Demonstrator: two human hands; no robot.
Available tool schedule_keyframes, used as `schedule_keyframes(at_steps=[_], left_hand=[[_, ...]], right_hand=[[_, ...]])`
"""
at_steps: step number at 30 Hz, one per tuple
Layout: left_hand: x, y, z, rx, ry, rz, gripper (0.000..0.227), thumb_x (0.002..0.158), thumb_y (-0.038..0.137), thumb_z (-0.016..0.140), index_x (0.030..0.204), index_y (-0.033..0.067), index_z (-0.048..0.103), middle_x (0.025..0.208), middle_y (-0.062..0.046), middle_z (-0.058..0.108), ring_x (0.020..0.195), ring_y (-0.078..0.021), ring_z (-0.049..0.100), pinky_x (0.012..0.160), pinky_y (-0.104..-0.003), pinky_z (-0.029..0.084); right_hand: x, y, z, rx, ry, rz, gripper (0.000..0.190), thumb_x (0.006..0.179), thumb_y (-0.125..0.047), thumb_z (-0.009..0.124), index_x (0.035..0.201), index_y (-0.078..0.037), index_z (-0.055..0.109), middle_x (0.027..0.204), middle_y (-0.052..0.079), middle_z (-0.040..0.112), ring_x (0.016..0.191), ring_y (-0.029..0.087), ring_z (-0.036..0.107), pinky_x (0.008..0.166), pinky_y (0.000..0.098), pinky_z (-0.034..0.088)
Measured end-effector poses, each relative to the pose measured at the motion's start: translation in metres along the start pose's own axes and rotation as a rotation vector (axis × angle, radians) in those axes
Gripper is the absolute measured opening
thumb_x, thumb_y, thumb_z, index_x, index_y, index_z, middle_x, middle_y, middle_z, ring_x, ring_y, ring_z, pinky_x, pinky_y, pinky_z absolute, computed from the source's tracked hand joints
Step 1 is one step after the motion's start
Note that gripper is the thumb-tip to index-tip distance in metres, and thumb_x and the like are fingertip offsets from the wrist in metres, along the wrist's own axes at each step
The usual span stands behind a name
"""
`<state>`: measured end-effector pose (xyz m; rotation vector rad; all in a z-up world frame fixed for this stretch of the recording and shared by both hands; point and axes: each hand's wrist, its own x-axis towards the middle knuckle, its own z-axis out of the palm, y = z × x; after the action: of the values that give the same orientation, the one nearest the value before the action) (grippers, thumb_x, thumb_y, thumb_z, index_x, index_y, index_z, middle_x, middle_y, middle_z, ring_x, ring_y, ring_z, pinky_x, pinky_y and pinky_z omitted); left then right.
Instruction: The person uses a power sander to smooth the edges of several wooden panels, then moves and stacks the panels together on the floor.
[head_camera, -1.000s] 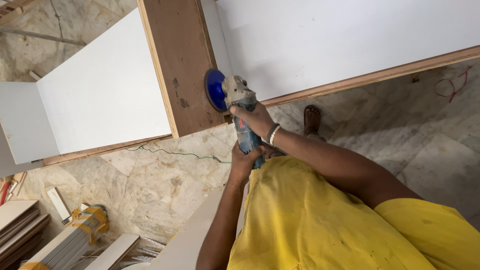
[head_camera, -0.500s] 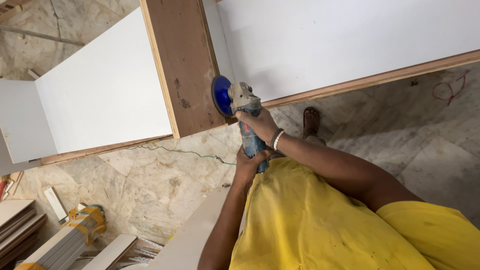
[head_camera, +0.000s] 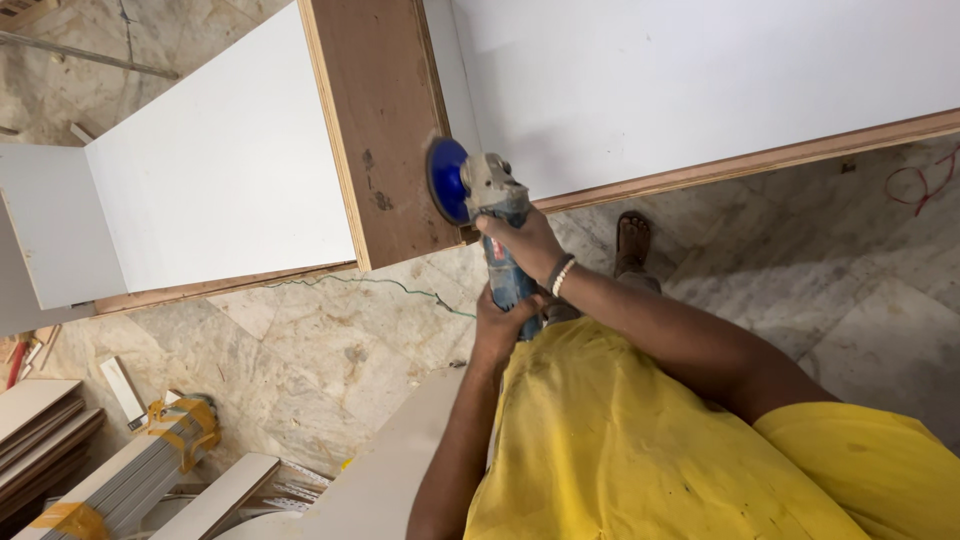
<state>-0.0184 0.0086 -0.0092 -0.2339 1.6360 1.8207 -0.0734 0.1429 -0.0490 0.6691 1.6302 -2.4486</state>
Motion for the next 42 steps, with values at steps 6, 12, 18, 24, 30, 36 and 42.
schedule_keyframes(at_steps=[6,12,18,24,30,36,42], left_hand=[[-0.027,-0.015,0.003,-0.016,0.014,-0.037,0.044,0.078,0.009,0.080,0.117,-0.0009,0.061,0.099,-0.009,0.073,0.086,-0.0157,0.071,0.079,-0.031,0.058],[-0.046,-0.008,-0.007,0.121,0.050,-0.030,0.043,0.079,0.011,0.078,0.117,-0.0019,0.061,0.098,-0.008,0.072,0.083,-0.0159,0.069,0.077,-0.031,0.058],[-0.065,-0.009,-0.005,0.212,0.033,-0.017,0.049,0.076,0.013,0.076,0.120,-0.0018,0.060,0.100,-0.008,0.072,0.084,-0.0153,0.068,0.078,-0.032,0.057],[-0.072,-0.010,-0.005,0.184,0.018,-0.013,0.050,0.076,0.013,0.076,0.121,-0.0018,0.060,0.102,-0.008,0.071,0.089,-0.0152,0.067,0.083,-0.032,0.056],[-0.081,-0.016,-0.006,0.150,0.009,-0.009,0.054,0.076,0.013,0.076,0.125,-0.0008,0.057,0.108,-0.007,0.070,0.095,-0.0141,0.066,0.087,-0.030,0.056],[-0.074,-0.027,0.007,0.182,0.013,-0.032,0.052,0.076,0.014,0.078,0.121,-0.0014,0.058,0.102,-0.006,0.069,0.090,-0.0148,0.065,0.083,-0.031,0.055],[-0.068,-0.018,0.008,0.362,0.027,-0.036,0.049,0.077,0.019,0.079,0.118,0.0001,0.060,0.096,-0.008,0.070,0.085,-0.0159,0.067,0.080,-0.031,0.056]], right_hand=[[-0.032,0.006,0.001,0.044,-0.032,0.029,0.039,0.088,-0.031,0.075,0.112,-0.003,0.065,0.092,0.004,0.072,0.082,0.013,0.072,0.073,0.0292,0.060],[-0.046,0.012,0.009,0.055,-0.060,0.042,0.039,0.089,-0.030,0.076,0.112,-0.003,0.062,0.091,0.006,0.071,0.079,0.015,0.071,0.071,0.0314,0.061],[-0.073,0.019,0.009,0.101,-0.084,0.025,0.039,0.090,-0.030,0.074,0.114,-0.004,0.060,0.094,0.006,0.070,0.083,0.014,0.070,0.074,0.0313,0.059],[-0.085,0.022,0.010,0.029,-0.104,-0.018,0.037,0.090,-0.028,0.074,0.115,-0.004,0.062,0.096,0.005,0.070,0.087,0.013,0.069,0.078,0.0315,0.059],[-0.096,0.028,0.006,0.005,-0.127,-0.023,0.035,0.090,-0.027,0.073,0.114,-0.004,0.062,0.094,0.004,0.070,0.085,0.013,0.070,0.077,0.0310,0.059],[-0.090,0.055,-0.013,0.044,0.018,0.112,0.038,0.091,-0.030,0.074,0.114,-0.002,0.064,0.094,0.007,0.073,0.081,0.015,0.072,0.072,0.0303,0.060],[-0.083,0.039,-0.018,0.184,-0.007,0.128,0.040,0.091,-0.032,0.074,0.116,-0.003,0.061,0.093,0.009,0.073,0.078,0.017,0.073,0.069,0.0320,0.062]])
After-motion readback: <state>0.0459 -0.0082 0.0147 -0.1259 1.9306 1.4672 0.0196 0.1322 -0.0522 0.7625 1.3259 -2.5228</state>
